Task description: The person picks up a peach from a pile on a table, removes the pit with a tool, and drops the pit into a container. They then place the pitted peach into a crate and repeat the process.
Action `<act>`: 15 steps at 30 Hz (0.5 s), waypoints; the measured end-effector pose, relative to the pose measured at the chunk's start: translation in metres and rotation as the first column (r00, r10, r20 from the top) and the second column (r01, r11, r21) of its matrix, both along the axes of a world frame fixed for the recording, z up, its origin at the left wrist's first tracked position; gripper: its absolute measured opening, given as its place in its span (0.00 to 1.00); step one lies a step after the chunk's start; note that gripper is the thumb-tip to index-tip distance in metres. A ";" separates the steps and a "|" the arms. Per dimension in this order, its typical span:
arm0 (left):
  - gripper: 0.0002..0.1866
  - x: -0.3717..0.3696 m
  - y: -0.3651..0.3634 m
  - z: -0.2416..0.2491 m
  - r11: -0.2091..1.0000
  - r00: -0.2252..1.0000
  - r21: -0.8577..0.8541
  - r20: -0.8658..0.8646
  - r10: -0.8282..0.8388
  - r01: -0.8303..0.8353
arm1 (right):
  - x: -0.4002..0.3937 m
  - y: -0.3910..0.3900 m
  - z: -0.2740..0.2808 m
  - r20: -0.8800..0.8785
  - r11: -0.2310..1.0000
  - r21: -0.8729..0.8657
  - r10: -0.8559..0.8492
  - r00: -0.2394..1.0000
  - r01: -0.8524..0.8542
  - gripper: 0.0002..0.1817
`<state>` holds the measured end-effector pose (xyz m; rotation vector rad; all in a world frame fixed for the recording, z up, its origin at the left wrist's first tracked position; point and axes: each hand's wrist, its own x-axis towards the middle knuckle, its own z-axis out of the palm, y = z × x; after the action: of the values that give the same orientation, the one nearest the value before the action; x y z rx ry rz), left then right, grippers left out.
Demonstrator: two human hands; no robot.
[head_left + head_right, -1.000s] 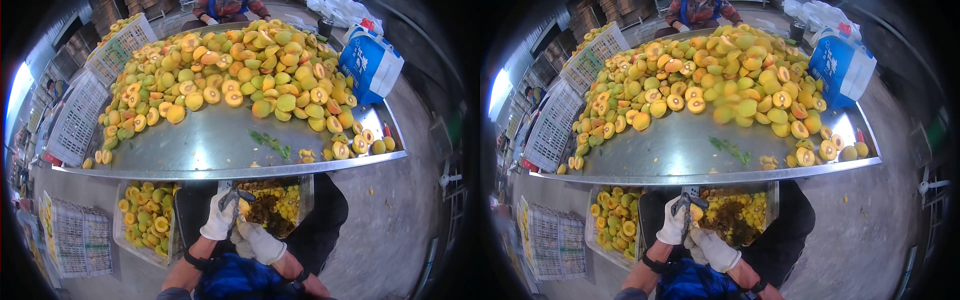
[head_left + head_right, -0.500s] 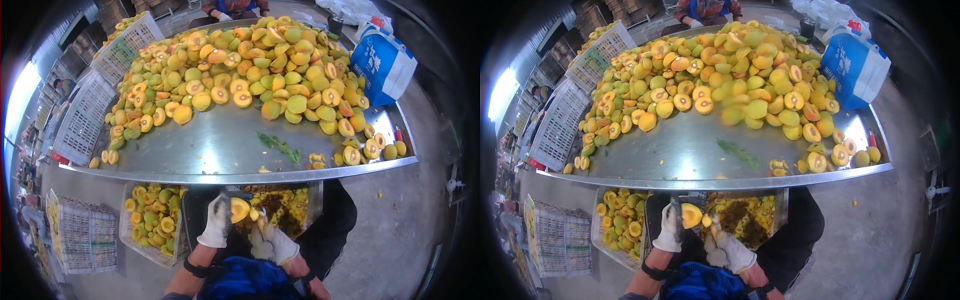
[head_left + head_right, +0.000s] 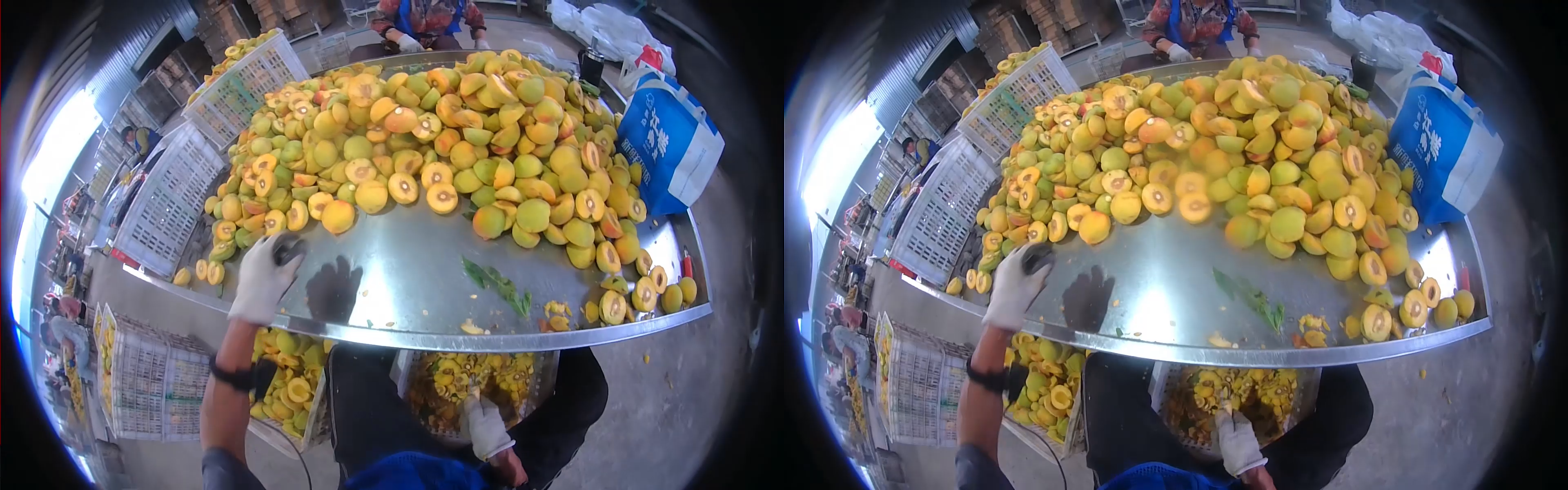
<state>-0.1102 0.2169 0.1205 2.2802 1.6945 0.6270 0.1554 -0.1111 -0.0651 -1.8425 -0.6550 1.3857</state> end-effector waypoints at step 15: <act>0.29 0.048 -0.009 -0.030 0.754 0.391 -0.311 0.917 0.079 0.578 | -0.008 0.006 0.035 -0.215 0.983 0.149 -0.074 0.974 0.108 0.13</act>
<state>-0.0620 0.2080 0.0908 1.2312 0.7376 0.8508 0.1471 -0.1052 -0.0298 -1.5574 -0.5498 1.4000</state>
